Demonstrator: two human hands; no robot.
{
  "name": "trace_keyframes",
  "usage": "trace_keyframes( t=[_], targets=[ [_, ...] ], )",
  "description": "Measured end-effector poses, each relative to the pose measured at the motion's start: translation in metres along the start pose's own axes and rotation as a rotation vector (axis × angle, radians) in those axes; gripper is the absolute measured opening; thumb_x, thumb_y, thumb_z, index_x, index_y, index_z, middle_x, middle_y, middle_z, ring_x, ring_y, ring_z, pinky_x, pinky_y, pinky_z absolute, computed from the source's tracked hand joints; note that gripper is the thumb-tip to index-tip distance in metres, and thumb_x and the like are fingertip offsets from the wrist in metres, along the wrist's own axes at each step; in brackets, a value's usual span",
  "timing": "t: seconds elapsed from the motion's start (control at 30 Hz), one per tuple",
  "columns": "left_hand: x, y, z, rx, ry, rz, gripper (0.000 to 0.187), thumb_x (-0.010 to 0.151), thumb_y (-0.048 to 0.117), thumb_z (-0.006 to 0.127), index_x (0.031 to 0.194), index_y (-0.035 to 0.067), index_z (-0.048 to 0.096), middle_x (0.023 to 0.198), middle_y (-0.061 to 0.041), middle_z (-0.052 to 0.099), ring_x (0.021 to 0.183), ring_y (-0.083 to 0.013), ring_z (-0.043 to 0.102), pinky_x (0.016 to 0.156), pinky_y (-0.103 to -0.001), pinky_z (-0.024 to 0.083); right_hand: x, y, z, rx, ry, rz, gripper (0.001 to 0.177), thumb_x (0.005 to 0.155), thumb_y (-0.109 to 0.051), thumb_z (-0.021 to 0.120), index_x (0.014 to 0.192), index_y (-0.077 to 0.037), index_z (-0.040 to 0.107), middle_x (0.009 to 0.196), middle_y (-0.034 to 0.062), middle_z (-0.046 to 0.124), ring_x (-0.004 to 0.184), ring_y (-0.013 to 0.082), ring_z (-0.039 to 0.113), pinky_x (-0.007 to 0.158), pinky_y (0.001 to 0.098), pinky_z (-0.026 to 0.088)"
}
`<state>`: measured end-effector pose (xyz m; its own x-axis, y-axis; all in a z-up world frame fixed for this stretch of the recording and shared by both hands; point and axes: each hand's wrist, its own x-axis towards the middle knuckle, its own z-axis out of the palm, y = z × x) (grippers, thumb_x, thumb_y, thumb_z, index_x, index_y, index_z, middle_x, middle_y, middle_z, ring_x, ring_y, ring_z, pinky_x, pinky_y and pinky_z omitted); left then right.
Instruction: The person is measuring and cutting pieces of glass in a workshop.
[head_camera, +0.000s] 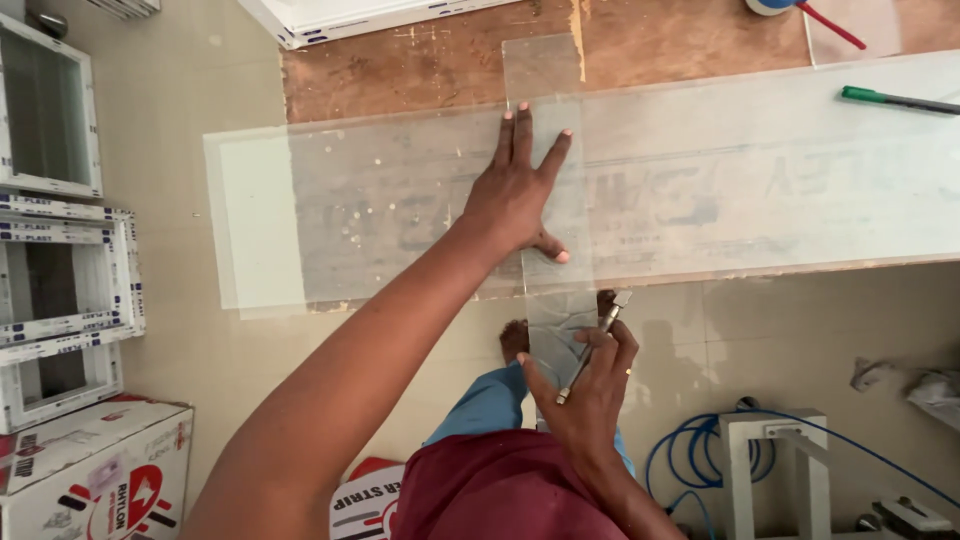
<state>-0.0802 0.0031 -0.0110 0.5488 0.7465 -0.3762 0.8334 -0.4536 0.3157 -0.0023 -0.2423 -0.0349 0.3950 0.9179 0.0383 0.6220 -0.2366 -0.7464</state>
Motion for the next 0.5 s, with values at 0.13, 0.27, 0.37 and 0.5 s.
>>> trace_keyframes(
  t=[0.13,0.27,0.37,0.5],
  targets=[
    [0.000,0.001,0.000,0.005,0.006,-0.002,0.154,0.037,0.062,0.100,0.161,0.022,0.017,0.164,-0.031,-0.006,0.153,-0.0517,0.003,0.121,-0.052,0.030,0.007,-0.011,-0.006,-0.028,-0.034,-0.010,0.073,0.071,-0.033,0.093,0.119,0.001,0.049,0.131,0.0250,0.039,0.114,0.0409,0.052,0.084,0.0492,0.049],
    [0.000,0.005,-0.005,0.040,-0.021,-0.035,0.152,0.040,0.061,0.099,0.162,0.024,0.018,0.165,-0.029,-0.006,0.152,-0.0537,0.002,0.121,-0.053,0.030,0.016,-0.013,-0.004,-0.036,-0.041,0.054,0.080,0.068,-0.037,0.094,0.122,0.001,0.049,0.135,0.0250,0.040,0.116,0.0411,0.053,0.086,0.0510,0.050],
    [0.001,0.004,-0.003,0.055,-0.015,-0.029,0.153,0.038,0.061,0.100,0.161,0.022,0.018,0.165,-0.031,-0.005,0.152,-0.0522,0.004,0.122,-0.051,0.030,0.021,-0.009,-0.001,-0.044,-0.014,-0.039,0.074,0.073,-0.035,0.092,0.122,0.000,0.049,0.137,0.0257,0.040,0.129,0.0440,0.049,0.095,0.0516,0.050],
    [-0.001,0.001,-0.001,-0.004,0.017,-0.019,0.152,0.036,0.058,0.101,0.160,0.022,0.021,0.165,-0.029,-0.004,0.153,-0.0506,0.005,0.120,-0.051,0.032,0.024,-0.005,0.003,-0.046,-0.038,-0.021,0.074,0.071,-0.032,0.093,0.121,0.000,0.049,0.139,0.0283,0.039,0.135,0.0480,0.044,0.098,0.0530,0.048]
  ],
)
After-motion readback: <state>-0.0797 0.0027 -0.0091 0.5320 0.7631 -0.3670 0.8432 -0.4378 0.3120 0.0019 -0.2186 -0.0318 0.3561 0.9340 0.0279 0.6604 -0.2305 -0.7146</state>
